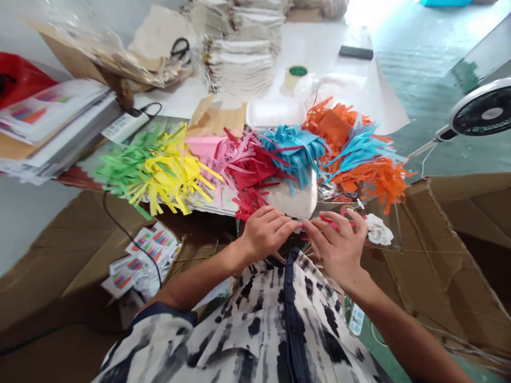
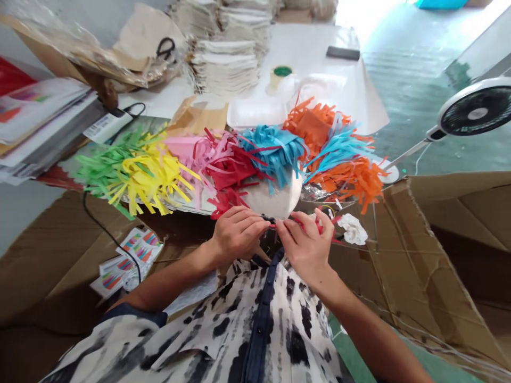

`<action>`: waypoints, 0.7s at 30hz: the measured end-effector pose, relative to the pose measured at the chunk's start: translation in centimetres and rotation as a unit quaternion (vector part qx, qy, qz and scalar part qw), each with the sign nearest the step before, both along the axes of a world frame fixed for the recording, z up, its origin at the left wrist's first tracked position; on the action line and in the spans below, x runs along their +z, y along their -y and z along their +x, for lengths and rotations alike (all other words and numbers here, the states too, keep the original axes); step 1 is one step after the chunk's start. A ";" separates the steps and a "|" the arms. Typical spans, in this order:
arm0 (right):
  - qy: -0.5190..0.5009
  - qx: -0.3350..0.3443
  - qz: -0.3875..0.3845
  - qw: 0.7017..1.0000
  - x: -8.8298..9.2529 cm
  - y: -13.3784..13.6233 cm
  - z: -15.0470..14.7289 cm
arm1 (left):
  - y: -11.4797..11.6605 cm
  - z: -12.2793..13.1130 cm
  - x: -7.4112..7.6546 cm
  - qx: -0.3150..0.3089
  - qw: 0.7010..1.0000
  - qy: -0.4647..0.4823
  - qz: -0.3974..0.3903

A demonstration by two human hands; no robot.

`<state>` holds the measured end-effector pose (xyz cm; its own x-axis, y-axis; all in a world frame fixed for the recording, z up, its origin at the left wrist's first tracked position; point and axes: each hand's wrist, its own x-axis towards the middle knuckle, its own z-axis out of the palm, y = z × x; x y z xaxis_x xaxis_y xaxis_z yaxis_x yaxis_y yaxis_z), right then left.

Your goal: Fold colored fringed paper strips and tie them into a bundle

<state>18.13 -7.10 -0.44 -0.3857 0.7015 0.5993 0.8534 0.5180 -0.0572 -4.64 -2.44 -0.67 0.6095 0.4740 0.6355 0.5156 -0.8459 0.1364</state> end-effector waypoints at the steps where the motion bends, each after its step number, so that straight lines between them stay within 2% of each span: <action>1: 0.004 0.001 0.000 1.000 0.4 -0.2 0.2 | -0.1 0.0 0.5 0.000 1.000 -0.002 0.002; 3: 0.017 0.007 -0.002 1.000 1.4 -0.6 0.6 | -0.2 0.2 1.6 0.003 1.000 0.000 -0.015; 5: 0.023 0.002 0.013 1.000 2.6 -1.1 0.7 | -0.2 0.5 2.9 0.014 0.996 0.030 -0.079; 7: 0.024 -0.008 0.055 0.998 3.9 -1.5 0.8 | -0.2 0.8 4.4 0.021 0.972 0.098 -0.213; 8: 0.028 -0.012 0.078 0.997 4.5 -1.7 0.8 | -0.4 0.9 5.1 0.016 0.943 0.138 -0.301; 10: 0.037 -0.011 0.124 0.991 5.7 -2.1 0.9 | -0.8 0.9 6.4 -0.017 0.848 0.200 -0.490; 12: 0.041 0.002 0.154 0.987 6.6 -2.3 1.0 | -1.4 0.7 7.2 -0.064 0.727 0.228 -0.645; 14: 0.037 0.014 0.179 0.983 7.2 -2.5 1.2 | -2.0 0.5 7.5 -0.105 0.624 0.253 -0.732; 16: 0.024 0.019 0.194 0.981 7.7 -2.7 1.1 | -2.4 0.5 7.4 -0.135 0.561 0.280 -0.767; 18: -0.019 0.015 0.182 0.983 8.2 -2.9 0.6 | -2.7 0.7 7.3 -0.155 0.533 0.288 -0.780; 19: -0.057 0.013 0.153 0.986 8.5 -3.2 0.3 | -2.9 0.9 7.3 -0.159 0.533 0.287 -0.780; 20: -0.108 0.014 0.107 0.988 8.7 -3.5 -0.1 | -3.1 1.1 7.5 -0.159 0.544 0.291 -0.771; 21: -0.174 0.020 0.049 0.983 9.0 -4.0 -0.5 | -3.4 1.4 7.7 -0.156 0.567 0.301 -0.751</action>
